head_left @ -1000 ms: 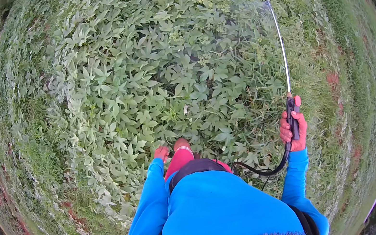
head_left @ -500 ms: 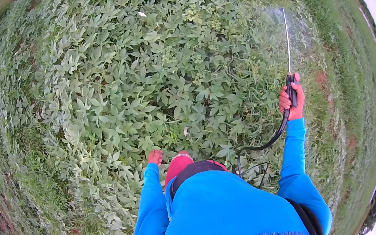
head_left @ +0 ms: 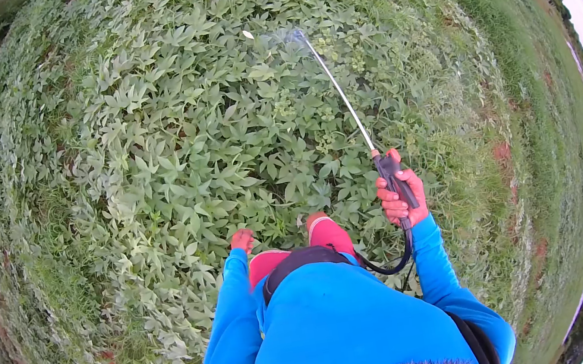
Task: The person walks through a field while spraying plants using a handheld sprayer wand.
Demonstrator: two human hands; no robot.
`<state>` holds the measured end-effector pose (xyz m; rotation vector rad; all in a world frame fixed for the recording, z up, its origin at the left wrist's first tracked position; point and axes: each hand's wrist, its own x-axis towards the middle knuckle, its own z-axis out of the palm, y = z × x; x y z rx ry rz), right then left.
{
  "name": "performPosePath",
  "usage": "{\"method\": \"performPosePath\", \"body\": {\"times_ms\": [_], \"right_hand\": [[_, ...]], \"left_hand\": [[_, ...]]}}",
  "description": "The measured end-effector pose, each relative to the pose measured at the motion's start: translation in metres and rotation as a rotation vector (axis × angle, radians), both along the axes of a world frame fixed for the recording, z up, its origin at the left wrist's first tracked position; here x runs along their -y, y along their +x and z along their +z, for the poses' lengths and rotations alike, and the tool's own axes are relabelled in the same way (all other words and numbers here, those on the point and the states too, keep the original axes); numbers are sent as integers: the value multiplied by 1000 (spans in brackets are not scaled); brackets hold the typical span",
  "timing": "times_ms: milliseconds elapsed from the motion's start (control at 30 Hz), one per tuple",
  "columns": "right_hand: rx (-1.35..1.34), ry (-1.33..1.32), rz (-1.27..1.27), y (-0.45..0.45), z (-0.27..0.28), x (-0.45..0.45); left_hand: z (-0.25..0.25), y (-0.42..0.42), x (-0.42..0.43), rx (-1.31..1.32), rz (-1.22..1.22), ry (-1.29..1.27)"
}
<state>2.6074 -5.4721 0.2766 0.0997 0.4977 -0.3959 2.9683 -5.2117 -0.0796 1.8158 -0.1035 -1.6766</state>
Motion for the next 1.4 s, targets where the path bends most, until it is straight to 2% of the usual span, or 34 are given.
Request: {"method": "performPosePath", "body": {"times_ms": [133,300,400,600,700,867,1000,1133,1267,1400], "right_hand": [[40,40,170,57,-3,1],[112,21,415,135,-5,7],[134,65,563,178,-7,5],[95,-153,867,248,-10,4],[109,-193,898,271,-12,13],[95,-252,841,310,-23,63],[58,-208,747,322,-43,118],[-28,-199,611,296,-34,167],[-134,-190,447,263,-31,197],[-176,-100,273,222,-27,219]], "left_hand": [[-3,1,-14,-74,69,-31],[10,12,-32,-33,43,-10],[0,21,-46,-3,21,-9],[12,35,-44,23,71,28],[13,44,-30,-1,108,53],[22,59,4,-20,183,66],[29,82,42,54,105,112],[39,113,93,111,27,14],[38,136,162,127,64,-9],[27,142,224,52,-3,-71]]}}
